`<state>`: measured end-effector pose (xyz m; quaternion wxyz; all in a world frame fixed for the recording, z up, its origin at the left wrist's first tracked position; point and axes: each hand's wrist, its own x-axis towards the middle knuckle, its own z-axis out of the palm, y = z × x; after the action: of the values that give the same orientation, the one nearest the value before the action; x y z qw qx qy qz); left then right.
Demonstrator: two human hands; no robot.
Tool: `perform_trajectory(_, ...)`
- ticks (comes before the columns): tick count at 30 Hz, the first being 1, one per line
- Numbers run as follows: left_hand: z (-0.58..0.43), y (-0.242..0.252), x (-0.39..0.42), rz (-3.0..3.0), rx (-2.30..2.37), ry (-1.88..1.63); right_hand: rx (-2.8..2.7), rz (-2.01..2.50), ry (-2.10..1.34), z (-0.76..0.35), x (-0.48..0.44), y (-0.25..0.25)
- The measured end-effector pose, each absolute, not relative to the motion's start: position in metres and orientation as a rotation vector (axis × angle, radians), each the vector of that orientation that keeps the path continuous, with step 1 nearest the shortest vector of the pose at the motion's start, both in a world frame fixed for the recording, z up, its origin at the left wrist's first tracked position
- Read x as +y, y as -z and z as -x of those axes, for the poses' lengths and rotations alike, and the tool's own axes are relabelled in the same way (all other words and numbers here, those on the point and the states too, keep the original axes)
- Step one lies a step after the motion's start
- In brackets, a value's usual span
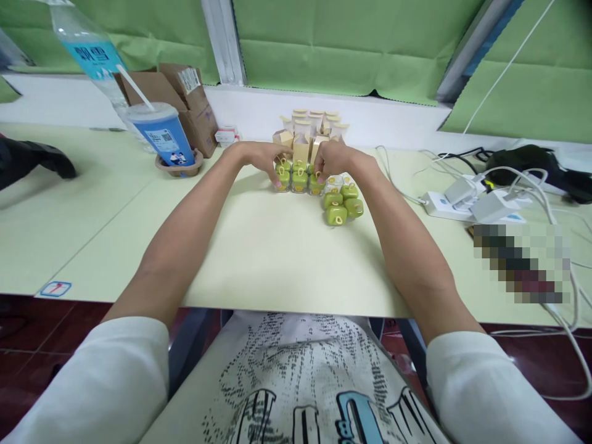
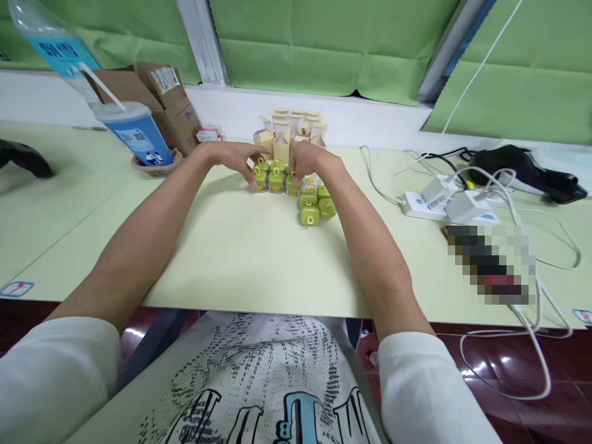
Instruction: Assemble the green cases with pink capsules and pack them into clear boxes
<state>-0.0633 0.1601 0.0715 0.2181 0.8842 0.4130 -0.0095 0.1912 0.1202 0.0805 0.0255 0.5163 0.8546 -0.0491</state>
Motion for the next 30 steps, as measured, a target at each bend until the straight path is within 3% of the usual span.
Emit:
perform_trajectory(17,0.061,-0.078,0.150,-2.485,1.192,0.083,2.601,-1.552,0.137,-0.185,0.105,-0.095)
perform_trajectory(23,0.060,-0.081,0.149,-2.477,1.181,0.116,2.598,-1.581,0.264,-0.191,0.085,-0.120)
perform_trajectory(30,0.061,-0.083,0.148,-2.460,1.144,0.102,2.205,-1.618,0.458,-0.193,0.075,-0.121)
